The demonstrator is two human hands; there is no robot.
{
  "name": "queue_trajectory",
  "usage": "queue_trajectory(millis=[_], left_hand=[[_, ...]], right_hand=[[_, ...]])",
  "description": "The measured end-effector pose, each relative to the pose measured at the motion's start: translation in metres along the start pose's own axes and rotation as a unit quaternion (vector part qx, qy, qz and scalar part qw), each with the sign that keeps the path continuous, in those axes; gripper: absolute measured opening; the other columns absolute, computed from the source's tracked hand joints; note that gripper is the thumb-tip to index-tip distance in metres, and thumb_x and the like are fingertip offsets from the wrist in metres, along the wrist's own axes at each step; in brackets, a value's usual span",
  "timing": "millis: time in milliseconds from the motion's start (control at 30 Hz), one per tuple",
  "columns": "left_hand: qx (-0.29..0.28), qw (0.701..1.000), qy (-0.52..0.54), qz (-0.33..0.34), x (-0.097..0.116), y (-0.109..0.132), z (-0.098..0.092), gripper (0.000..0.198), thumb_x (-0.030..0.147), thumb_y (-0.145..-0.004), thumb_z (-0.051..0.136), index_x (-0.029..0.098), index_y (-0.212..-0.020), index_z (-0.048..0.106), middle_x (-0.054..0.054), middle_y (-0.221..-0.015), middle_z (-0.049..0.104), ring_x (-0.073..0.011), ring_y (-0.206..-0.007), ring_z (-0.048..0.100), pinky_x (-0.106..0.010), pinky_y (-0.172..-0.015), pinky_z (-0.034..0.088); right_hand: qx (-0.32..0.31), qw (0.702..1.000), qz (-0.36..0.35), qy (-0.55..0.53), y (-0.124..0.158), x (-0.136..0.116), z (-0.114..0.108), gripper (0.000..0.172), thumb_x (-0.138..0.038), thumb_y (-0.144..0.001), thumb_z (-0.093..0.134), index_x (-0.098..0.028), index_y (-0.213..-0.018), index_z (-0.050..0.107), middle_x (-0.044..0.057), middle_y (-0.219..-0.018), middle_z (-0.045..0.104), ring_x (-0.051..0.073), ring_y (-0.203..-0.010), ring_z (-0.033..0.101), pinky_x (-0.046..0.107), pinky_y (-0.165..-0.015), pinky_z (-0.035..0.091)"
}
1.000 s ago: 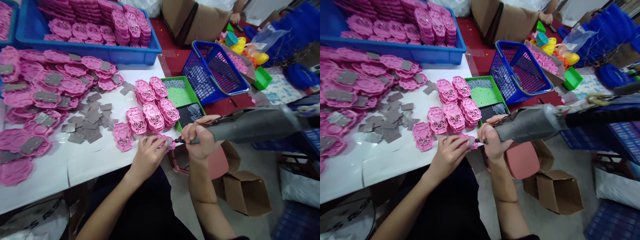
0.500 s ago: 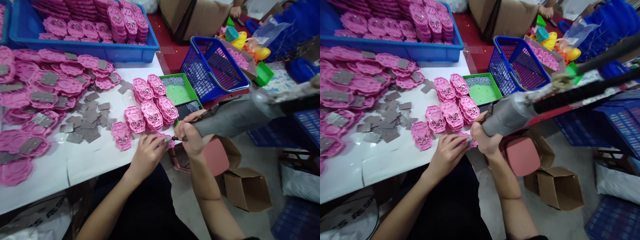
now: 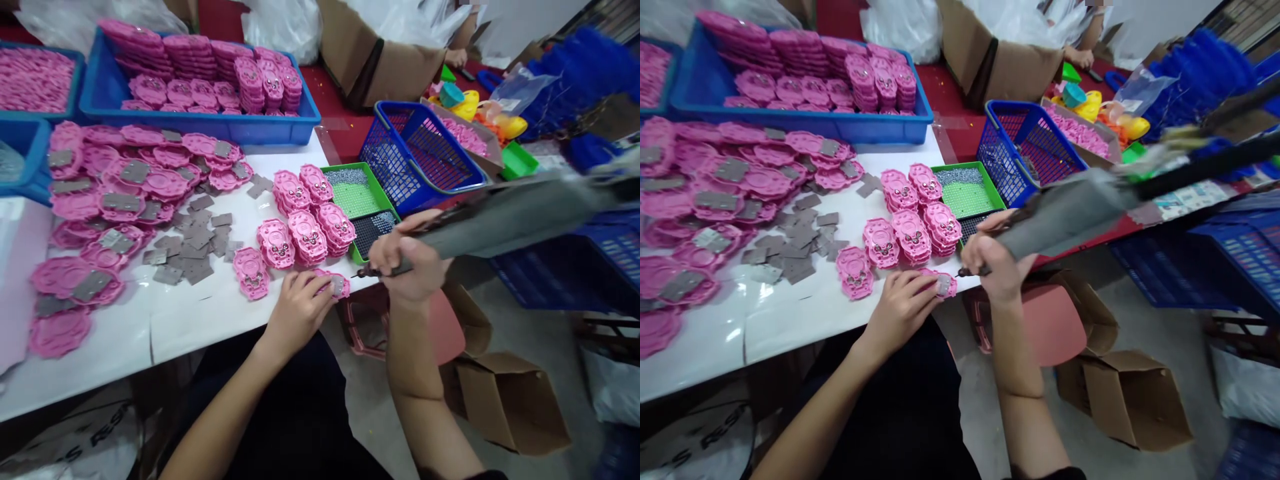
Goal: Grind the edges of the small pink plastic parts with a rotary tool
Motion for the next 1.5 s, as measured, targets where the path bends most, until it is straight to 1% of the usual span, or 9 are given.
queue_trajectory(millis=[133,233,333,800,933,1067,1233,1400,1500], left_hand=[[0.009,0.999,-0.026,0.027,0.004,-0.003,-0.003,0.012,0.019,-0.101,0.066,0.019,-0.111,0.073,-0.009,-0.120,0.079,-0.0256,-0.105,0.068,-0.043,-0.092,0.044],[0.012,0.998,-0.045,0.044,0.006,-0.003,-0.004,0.013,0.017,-0.101,0.066,0.018,-0.111,0.074,-0.009,-0.123,0.078,-0.0265,-0.107,0.069,-0.044,-0.092,0.044],[0.012,0.997,-0.048,0.052,0.007,-0.002,-0.002,0.013,0.016,-0.100,0.066,0.017,-0.111,0.073,-0.010,-0.123,0.079,-0.0282,-0.108,0.069,-0.045,-0.092,0.044],[-0.038,0.995,-0.066,0.064,0.009,-0.002,-0.001,0.039,0.007,-0.095,0.061,0.018,-0.131,0.068,-0.012,-0.129,0.075,-0.0306,-0.113,0.069,-0.049,-0.096,0.045],[-0.045,0.995,-0.041,0.075,0.011,-0.003,-0.002,0.029,0.014,-0.100,0.061,0.019,-0.127,0.069,-0.011,-0.129,0.076,-0.0296,-0.117,0.069,-0.050,-0.104,0.044],[-0.048,0.996,0.015,0.079,0.010,-0.003,-0.002,0.013,0.021,-0.103,0.062,0.018,-0.112,0.071,-0.011,-0.124,0.076,-0.0280,-0.120,0.070,-0.052,-0.111,0.047],[-0.029,0.997,0.056,0.045,0.006,-0.002,-0.002,0.006,0.022,-0.102,0.063,0.018,-0.101,0.068,-0.014,-0.119,0.074,-0.0265,-0.111,0.072,-0.050,-0.105,0.057],[-0.022,0.997,0.075,0.004,0.003,-0.002,-0.005,0.015,0.021,-0.100,0.067,0.018,-0.114,0.065,-0.012,-0.114,0.076,-0.0300,-0.116,0.070,-0.052,-0.103,0.055],[-0.032,0.995,0.085,-0.028,-0.001,-0.001,-0.005,0.028,0.023,-0.098,0.072,0.019,-0.125,0.064,-0.011,-0.115,0.077,-0.0314,-0.117,0.070,-0.054,-0.101,0.055]], right_hand=[[0.127,0.987,-0.068,0.073,-0.022,-0.018,-0.028,0.012,-0.033,-0.082,0.064,-0.026,-0.083,0.054,-0.013,-0.044,0.036,0.008,-0.030,0.031,0.024,-0.034,0.030],[0.212,0.969,-0.074,0.101,-0.039,-0.011,-0.051,0.015,-0.031,-0.080,0.064,-0.025,-0.077,0.051,-0.012,-0.043,0.036,0.008,-0.030,0.033,0.024,-0.035,0.029],[0.247,0.962,-0.075,0.091,-0.052,0.004,-0.066,0.008,-0.022,-0.074,0.062,-0.024,-0.075,0.054,-0.012,-0.042,0.040,0.009,-0.031,0.036,0.024,-0.036,0.032],[0.259,0.958,-0.043,0.118,-0.061,0.027,-0.078,0.012,-0.025,-0.070,0.062,-0.023,-0.078,0.053,-0.013,-0.041,0.041,0.007,-0.031,0.038,0.022,-0.038,0.034],[0.255,0.958,-0.049,0.123,-0.059,0.026,-0.077,0.015,-0.028,-0.073,0.064,-0.023,-0.078,0.051,-0.014,-0.043,0.041,0.007,-0.031,0.038,0.022,-0.038,0.034],[0.244,0.960,-0.050,0.129,-0.059,0.028,-0.076,0.014,-0.028,-0.073,0.065,-0.023,-0.073,0.052,-0.013,-0.042,0.041,0.008,-0.032,0.040,0.023,-0.038,0.036],[0.230,0.964,-0.047,0.123,-0.061,0.034,-0.077,0.016,-0.023,-0.072,0.063,-0.024,-0.065,0.049,-0.011,-0.043,0.042,0.008,-0.033,0.040,0.025,-0.038,0.035],[0.250,0.957,-0.066,0.131,-0.061,0.025,-0.074,0.009,-0.021,-0.072,0.064,-0.026,-0.074,0.056,-0.012,-0.043,0.041,0.009,-0.033,0.037,0.026,-0.038,0.033],[0.256,0.959,-0.080,0.092,-0.045,0.008,-0.064,0.010,-0.030,-0.078,0.064,-0.026,-0.075,0.055,-0.012,-0.042,0.039,0.009,-0.032,0.033,0.025,-0.036,0.030]])
Point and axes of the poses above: each hand's wrist, its own y-axis away from the middle knuckle, its own z-axis out of the palm, x = y × z, the point moved 4 cm from there along -y, towards the middle knuckle
